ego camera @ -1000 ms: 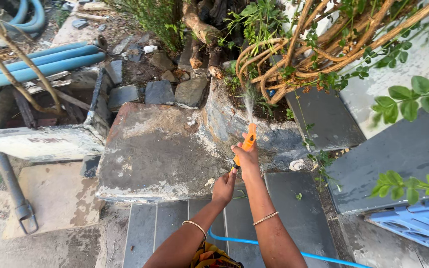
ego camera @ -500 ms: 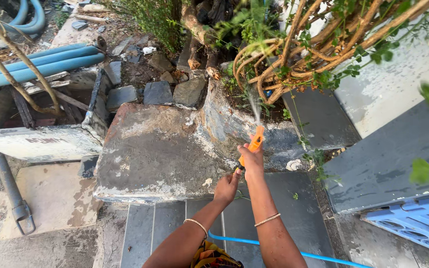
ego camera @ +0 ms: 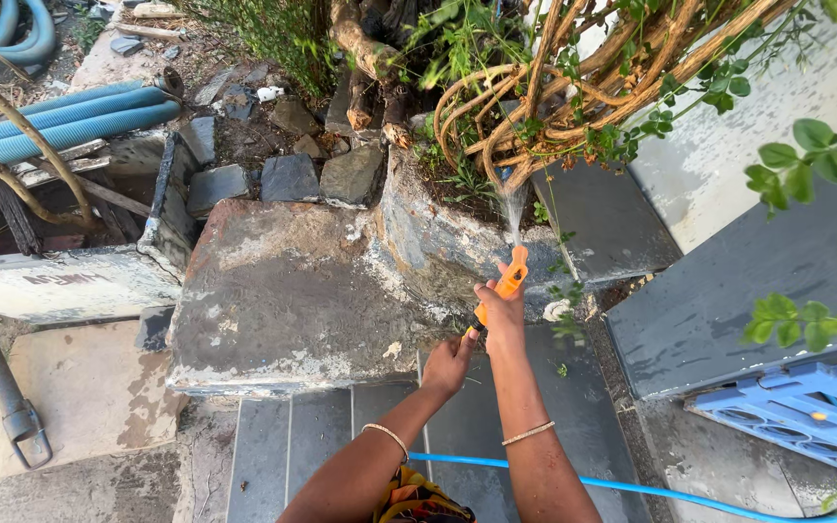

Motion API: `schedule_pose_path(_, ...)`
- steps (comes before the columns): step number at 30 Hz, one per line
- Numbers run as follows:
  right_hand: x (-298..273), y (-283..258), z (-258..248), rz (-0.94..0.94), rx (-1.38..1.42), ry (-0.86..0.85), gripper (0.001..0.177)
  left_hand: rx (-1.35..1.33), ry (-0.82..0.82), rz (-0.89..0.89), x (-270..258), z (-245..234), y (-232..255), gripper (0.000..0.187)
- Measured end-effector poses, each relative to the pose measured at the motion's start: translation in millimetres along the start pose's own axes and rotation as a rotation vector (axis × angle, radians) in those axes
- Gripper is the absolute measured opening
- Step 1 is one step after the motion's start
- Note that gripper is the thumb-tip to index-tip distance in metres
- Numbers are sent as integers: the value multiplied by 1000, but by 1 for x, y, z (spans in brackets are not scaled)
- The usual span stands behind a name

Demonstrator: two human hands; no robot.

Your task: The person waters plants and a tree using a sprayer nozzle attached to a hose while standing on outdoor steps.

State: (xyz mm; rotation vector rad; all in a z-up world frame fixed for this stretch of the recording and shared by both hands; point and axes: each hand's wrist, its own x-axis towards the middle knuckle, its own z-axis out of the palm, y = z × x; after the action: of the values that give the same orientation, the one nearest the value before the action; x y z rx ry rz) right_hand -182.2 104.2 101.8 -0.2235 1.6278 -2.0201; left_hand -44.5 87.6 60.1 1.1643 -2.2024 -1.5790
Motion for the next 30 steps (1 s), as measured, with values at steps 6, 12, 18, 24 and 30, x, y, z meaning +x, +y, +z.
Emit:
schedule_pose_path(6, -19, -29, 10, -124, 50, -41, 76, -59, 37, 48, -9, -12, 25, 70)
schedule_pose_path(12, -56, -86, 29, -230, 62, -63, 76, -144, 56, 190, -13, -24, 57, 63)
schedule_pose_path(18, -83, -120, 41, -351, 73, -114, 75, -290, 32, 393, -6, -21, 62, 58)
schedule_pose_path(24, -107, -135, 64, -443, 7, -136, 73, -571, -78, 419, 5, -22, 52, 43)
schedule_pose_path(30, -129, -155, 88, -538, -97, -126, 75, -759, -141, 621, 8, -42, 65, 43)
